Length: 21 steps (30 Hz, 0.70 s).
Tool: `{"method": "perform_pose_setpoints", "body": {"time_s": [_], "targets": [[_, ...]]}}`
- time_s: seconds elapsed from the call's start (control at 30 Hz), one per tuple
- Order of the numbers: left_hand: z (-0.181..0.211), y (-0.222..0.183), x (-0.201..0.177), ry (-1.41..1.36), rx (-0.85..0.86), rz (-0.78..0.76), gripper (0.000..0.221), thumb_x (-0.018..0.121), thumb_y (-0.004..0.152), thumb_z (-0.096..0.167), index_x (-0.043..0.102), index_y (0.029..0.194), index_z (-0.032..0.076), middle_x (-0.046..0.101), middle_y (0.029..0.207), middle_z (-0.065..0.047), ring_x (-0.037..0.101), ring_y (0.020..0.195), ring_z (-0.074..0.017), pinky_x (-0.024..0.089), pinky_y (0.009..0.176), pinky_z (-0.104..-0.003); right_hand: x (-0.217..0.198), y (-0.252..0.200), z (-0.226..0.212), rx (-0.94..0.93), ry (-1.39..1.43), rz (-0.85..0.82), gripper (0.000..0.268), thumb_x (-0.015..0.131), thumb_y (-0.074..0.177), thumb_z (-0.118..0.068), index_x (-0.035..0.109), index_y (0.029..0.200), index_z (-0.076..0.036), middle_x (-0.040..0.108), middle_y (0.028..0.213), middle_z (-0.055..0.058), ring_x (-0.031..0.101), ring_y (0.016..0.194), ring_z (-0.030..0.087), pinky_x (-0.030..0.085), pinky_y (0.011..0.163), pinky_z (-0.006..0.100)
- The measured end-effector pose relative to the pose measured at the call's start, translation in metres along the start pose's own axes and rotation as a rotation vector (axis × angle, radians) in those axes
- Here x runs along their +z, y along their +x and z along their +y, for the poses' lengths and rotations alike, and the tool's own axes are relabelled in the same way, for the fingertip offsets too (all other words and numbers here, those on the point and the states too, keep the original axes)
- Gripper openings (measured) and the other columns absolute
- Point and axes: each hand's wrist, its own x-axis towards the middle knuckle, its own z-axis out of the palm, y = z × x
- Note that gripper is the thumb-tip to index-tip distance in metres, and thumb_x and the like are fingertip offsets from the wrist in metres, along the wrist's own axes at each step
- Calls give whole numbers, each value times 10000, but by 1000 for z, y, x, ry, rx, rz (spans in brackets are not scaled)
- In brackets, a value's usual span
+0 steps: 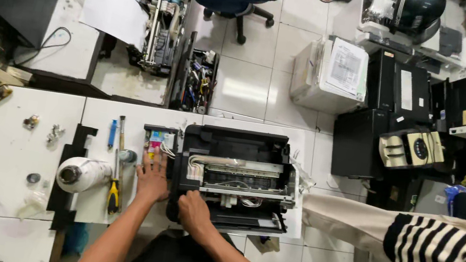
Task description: The person works on a disassembled printer on a cluttered workbench, repeatedly inserting and removing a multi-colored ink cartridge assembly and adjusting internal components. They use a cloth to wipe parts inside the printer and handle a small plastic bag containing a component. The task appears to be maintenance or repair of the printer's ink delivery system.
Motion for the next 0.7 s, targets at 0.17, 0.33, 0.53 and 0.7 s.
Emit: {"method": "perform_pose_setpoints", "body": {"time_s": [0.17, 0.33, 0.53, 0.7], "targets": [[-5, -3, -5, -55, 34, 54, 1402, 844, 757, 626, 23, 1760, 92, -95, 1835, -228, -6, 1635, -579, 281, 1207, -677, -10, -9, -4, -8, -62, 95, 58, 669, 830, -28, 615, 851, -35, 605, 883, 163, 617, 870, 383, 544, 629, 456], [-6, -7, -20, -138, 51, -48, 1389, 915, 770, 496, 40, 1761, 68, -101, 1837, -234, -25, 1629, -598, 263, 1209, -676, -18, -11, -2, 59, -5, 202, 71, 661, 924, -97, 678, 866, -58, 646, 823, 120, 677, 816, 331, 585, 673, 373], [-6, -12, -24, -140, 51, -49, 1411, 910, 771, 510, 4, 1757, 65, -140, 1826, -243, -60, 1615, -612, 239, 1194, -691, -19, -6, 1, 35, -76, 237, 135, 666, 918, -110, 678, 784, -96, 624, 770, 76, 667, 775, 275, 568, 630, 319], [-6, -12, -25, -183, 55, -70, 1378, 901, 788, 495, 29, 1761, 58, -144, 1828, -236, -58, 1622, -604, 233, 1219, -684, -35, -5, 0, -27, -118, 65, 129, 664, 900, -81, 739, 796, -65, 652, 828, 101, 691, 854, 288, 610, 665, 335]]}}
